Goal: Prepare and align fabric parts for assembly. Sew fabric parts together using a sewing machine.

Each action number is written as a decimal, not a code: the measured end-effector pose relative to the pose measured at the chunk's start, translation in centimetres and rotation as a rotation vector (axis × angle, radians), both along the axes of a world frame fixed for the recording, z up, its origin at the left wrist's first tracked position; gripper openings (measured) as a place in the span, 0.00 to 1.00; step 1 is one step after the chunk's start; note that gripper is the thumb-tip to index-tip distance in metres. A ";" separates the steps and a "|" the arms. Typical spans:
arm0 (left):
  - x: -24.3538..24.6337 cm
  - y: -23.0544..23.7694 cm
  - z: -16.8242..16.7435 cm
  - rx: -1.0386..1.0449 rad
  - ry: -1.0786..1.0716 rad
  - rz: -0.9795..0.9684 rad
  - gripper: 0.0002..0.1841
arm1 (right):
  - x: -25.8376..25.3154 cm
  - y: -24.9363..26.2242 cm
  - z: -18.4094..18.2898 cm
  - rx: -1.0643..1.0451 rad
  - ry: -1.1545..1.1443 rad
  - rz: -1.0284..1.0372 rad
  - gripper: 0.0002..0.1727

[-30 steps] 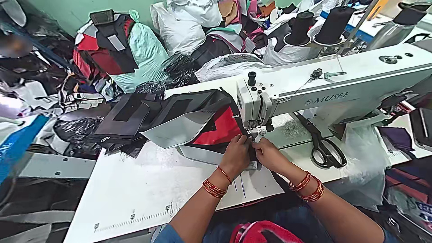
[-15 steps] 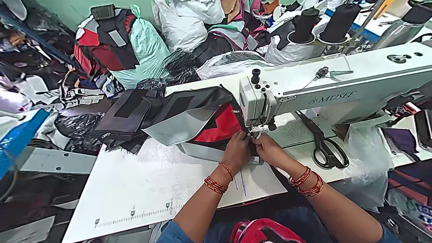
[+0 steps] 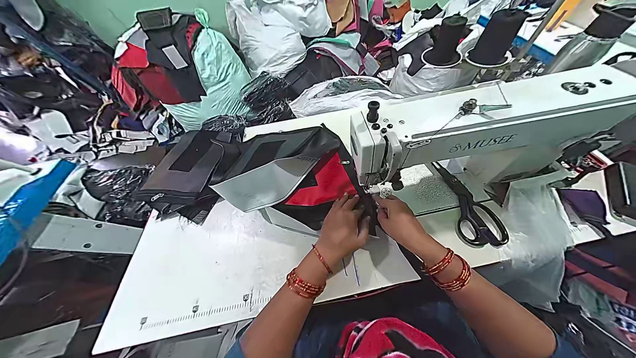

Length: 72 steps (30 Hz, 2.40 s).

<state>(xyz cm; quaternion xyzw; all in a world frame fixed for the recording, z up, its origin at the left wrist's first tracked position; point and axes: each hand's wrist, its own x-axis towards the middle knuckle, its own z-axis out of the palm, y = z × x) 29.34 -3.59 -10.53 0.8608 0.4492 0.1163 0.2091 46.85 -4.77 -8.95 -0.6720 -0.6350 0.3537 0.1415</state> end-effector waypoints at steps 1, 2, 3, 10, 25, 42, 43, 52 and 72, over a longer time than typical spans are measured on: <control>-0.7 -0.6 0.9 -0.049 0.106 -0.045 0.35 | 0.0 -0.2 -0.2 0.013 -0.008 -0.019 0.26; -1.1 -1.0 2.5 -0.186 0.254 -0.091 0.44 | 0.0 -0.5 -0.3 0.016 -0.016 -0.033 0.26; -1.3 -1.2 3.7 -0.290 0.367 -0.116 0.50 | 0.0 -0.7 -0.3 0.018 -0.028 -0.044 0.26; -0.3 0.6 2.7 -0.235 0.387 -0.107 0.45 | -0.7 -2.3 -0.9 0.085 0.000 -0.118 0.26; 0.4 0.5 2.5 -0.429 0.045 0.122 0.24 | 0.0 -3.0 -1.0 0.044 0.139 -0.076 0.25; -0.1 -1.2 2.1 -0.301 0.120 -0.113 0.30 | -0.5 -3.2 -0.1 0.032 -0.065 0.094 0.25; -0.2 -0.9 2.4 -0.301 0.124 -0.152 0.31 | -0.6 -3.1 0.1 0.015 -0.092 0.115 0.26; -1.2 3.8 2.3 -0.188 -0.046 -0.192 0.14 | -1.8 -3.2 0.6 -0.003 -0.357 0.278 0.20; 0.4 1.1 -3.5 0.206 -0.169 -0.114 0.20 | -1.8 -3.0 -0.6 0.097 -0.356 0.232 0.19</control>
